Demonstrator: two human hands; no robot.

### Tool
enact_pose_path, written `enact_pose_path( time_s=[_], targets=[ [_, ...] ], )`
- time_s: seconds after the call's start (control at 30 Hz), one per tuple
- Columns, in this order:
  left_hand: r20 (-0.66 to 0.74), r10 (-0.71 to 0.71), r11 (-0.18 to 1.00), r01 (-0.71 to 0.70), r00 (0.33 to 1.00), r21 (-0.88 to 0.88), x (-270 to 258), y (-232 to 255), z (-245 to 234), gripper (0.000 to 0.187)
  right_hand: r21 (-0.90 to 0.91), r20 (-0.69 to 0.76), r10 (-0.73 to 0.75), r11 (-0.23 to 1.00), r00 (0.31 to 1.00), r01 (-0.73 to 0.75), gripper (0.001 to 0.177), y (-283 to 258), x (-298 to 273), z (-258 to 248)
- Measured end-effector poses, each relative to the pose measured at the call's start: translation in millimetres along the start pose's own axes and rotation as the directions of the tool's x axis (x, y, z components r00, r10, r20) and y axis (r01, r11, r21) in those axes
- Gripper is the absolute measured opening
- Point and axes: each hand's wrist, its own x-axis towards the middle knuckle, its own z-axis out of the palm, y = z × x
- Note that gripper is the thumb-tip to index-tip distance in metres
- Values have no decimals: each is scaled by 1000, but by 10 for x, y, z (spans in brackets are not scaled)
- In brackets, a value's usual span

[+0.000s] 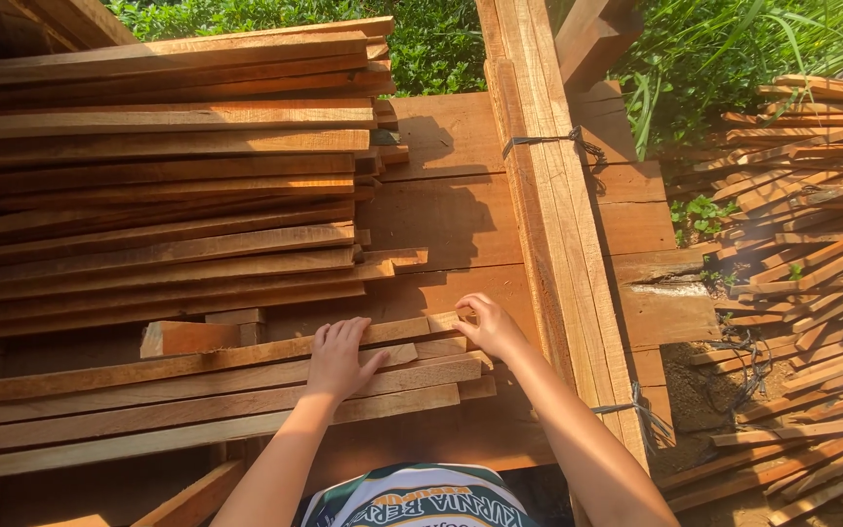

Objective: Organizing and bundling thin wooden planks using wire ties.

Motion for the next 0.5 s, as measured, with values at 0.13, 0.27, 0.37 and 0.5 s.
enact_pose_path(
  time_s=[0.13,0.27,0.37,0.5],
  targets=[
    [6,12,1000,-12,1000,-21,-29,-3,-38,66,-175,12,-24,984,1000,26,26,-131,-319,-245],
    [-27,18,1000,-18,999,-1,1,8,-5,64,-253,151,-12,966,988,51,24,-193,-371,-404],
    [-45,15,1000,-16,999,-10,-5,22,14,63,-160,205,80,986,976,-47,25,-305,-305,-443],
    [-119,131,991,-133,984,-6,-111,218,-79,72,-146,251,184,978,950,-151,28,-359,-290,-300]
  ],
)
